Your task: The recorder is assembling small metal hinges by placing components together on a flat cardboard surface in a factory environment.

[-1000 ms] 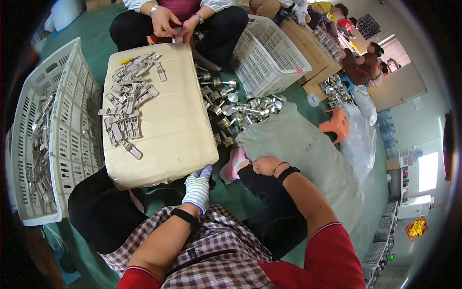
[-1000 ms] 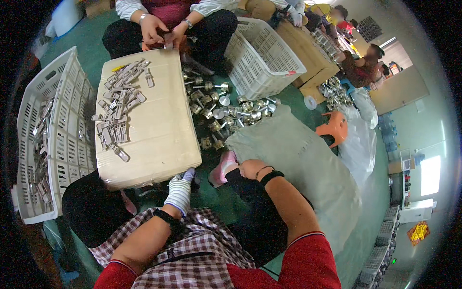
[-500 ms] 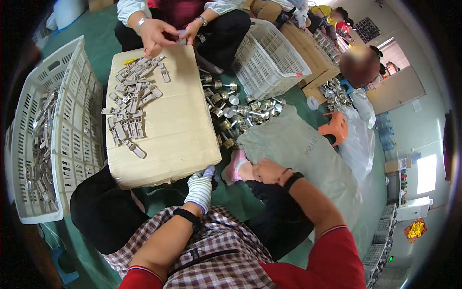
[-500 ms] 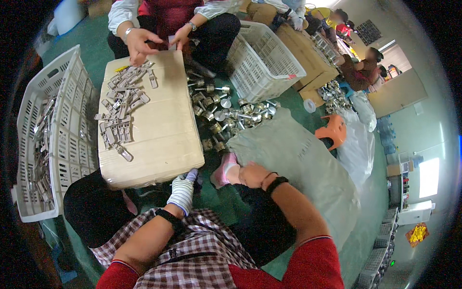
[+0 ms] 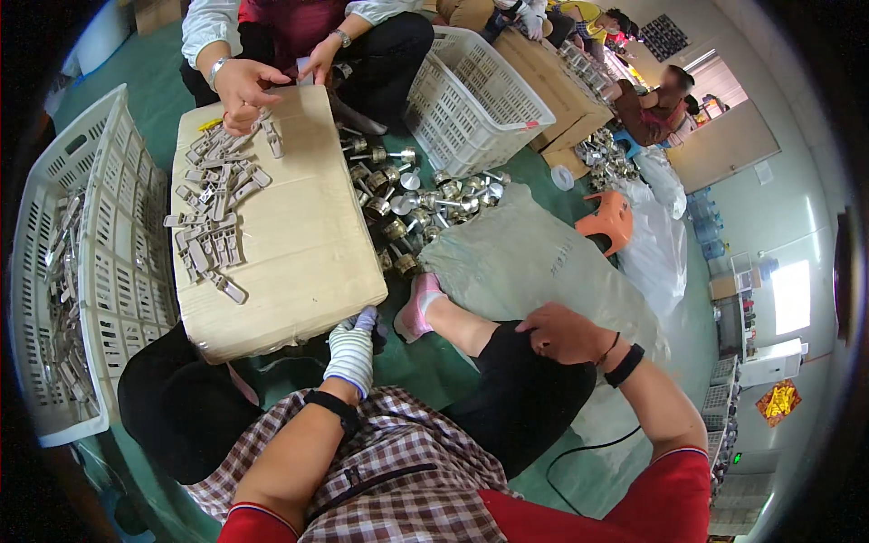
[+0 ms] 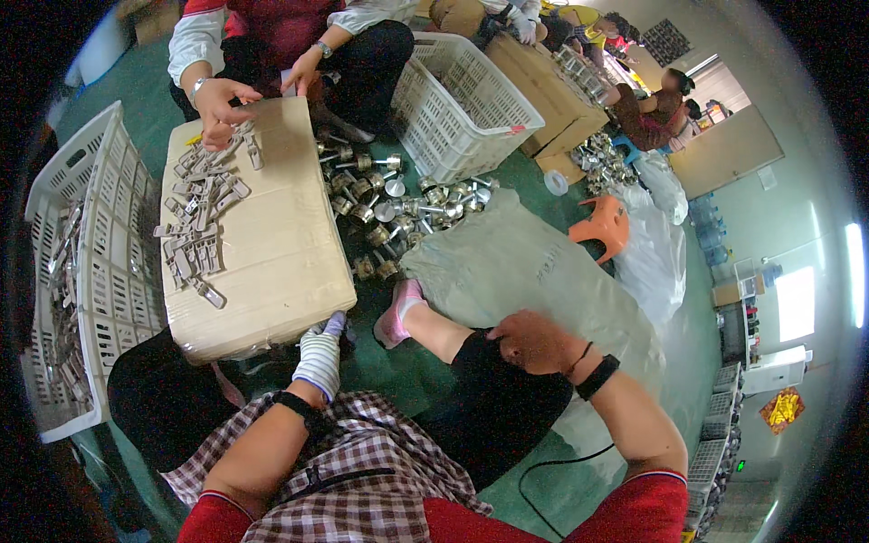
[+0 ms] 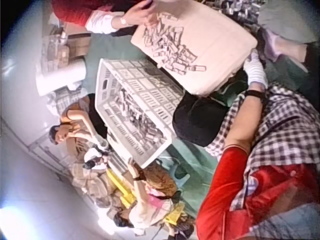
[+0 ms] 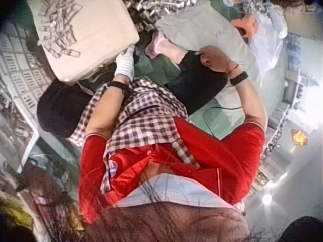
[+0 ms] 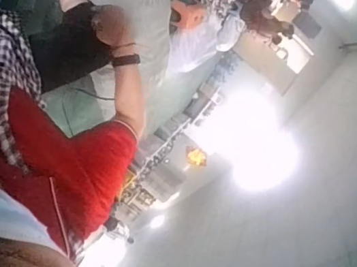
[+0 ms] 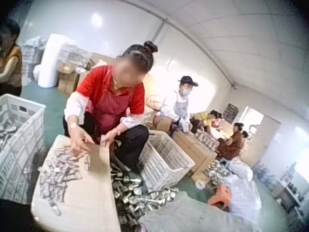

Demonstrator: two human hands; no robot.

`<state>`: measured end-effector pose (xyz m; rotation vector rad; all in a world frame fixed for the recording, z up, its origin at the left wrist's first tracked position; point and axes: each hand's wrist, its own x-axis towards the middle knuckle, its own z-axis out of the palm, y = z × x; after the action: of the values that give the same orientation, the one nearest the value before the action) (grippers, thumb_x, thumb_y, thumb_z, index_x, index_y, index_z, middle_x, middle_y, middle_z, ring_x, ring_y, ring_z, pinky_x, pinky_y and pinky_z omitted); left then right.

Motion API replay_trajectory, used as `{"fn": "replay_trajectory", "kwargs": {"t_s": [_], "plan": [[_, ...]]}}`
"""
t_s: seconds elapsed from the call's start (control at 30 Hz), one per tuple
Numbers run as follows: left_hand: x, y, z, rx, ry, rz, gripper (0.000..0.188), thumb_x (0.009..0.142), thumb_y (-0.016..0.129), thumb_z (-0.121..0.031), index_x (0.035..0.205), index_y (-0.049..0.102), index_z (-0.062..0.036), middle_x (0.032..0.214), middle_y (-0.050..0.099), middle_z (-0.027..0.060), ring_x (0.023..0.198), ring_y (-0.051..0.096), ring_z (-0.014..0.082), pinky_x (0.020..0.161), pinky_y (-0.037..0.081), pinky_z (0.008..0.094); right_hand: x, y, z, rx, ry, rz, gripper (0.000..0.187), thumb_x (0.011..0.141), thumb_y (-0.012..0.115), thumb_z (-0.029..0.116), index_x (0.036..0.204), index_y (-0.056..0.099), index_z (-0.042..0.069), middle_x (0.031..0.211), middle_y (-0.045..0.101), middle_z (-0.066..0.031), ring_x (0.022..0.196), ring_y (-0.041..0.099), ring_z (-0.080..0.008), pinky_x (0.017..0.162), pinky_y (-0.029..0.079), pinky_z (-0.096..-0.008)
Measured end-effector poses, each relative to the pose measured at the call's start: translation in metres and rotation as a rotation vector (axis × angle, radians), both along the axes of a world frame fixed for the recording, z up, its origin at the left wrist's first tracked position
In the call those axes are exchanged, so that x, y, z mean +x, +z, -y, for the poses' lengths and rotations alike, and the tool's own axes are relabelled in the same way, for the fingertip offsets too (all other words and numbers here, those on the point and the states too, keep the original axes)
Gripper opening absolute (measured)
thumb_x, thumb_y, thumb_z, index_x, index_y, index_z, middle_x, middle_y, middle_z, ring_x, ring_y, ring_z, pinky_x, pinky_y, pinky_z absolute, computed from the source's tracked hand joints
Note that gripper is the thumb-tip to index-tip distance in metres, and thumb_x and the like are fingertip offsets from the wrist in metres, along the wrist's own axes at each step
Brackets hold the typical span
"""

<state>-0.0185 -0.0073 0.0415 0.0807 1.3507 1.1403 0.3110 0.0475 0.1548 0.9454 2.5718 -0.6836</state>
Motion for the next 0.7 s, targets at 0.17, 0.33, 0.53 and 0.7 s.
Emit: {"fn": "replay_trajectory", "kwargs": {"t_s": [0.17,0.33,0.53,0.7], "plan": [[-0.003,-0.002,0.004,0.046,-0.057,-0.037,0.015,0.089,0.060,-0.025,0.089,0.062,-0.0094,0.066,0.058,-0.0005,0.055,0.051,0.0116,0.052,0.042,0.0256,-0.024,-0.012,0.015,-0.044,0.103,-0.072,0.004,0.073,0.056,0.008,0.077,0.057,0.008,0.109,0.062,-0.0033,0.097,0.056,-0.0239,0.101,0.031,-0.0496],[-0.002,-0.014,0.003,0.043,-0.054,-0.038,0.018,0.089,0.060,-0.027,0.087,0.062,-0.0098,0.065,0.058,-0.0003,0.053,0.051,0.0113,0.049,0.042,0.0257,-0.040,-0.013,0.009,-0.094,0.019,0.162,0.007,0.075,0.056,0.014,0.080,0.056,0.008,0.098,0.064,-0.0057,0.096,0.058,-0.0260,0.097,0.036,-0.0476],[-0.003,-0.014,0.002,0.035,-0.052,-0.043,0.016,0.089,0.060,-0.025,0.093,0.062,-0.0099,0.068,0.059,-0.0002,0.052,0.051,0.0114,0.048,0.042,0.0252,-0.028,-0.001,-0.016,-0.041,-0.150,0.412,0.026,0.086,0.054,0.031,0.091,0.060,0.006,0.090,0.063,-0.0141,0.089,0.058,-0.0347,0.081,0.045,-0.0394],[0.000,-0.021,-0.001,0.096,-0.021,0.005,0.018,0.089,0.060,-0.025,0.098,0.062,-0.0091,0.071,0.059,-0.0007,0.056,0.053,0.0119,0.051,0.043,0.0262,0.018,-0.015,-0.040,-0.403,-0.465,0.116,0.023,0.089,0.054,0.029,0.094,0.061,0.007,0.093,0.062,-0.0110,0.090,0.057,-0.0254,0.083,0.043,-0.0339]]}}
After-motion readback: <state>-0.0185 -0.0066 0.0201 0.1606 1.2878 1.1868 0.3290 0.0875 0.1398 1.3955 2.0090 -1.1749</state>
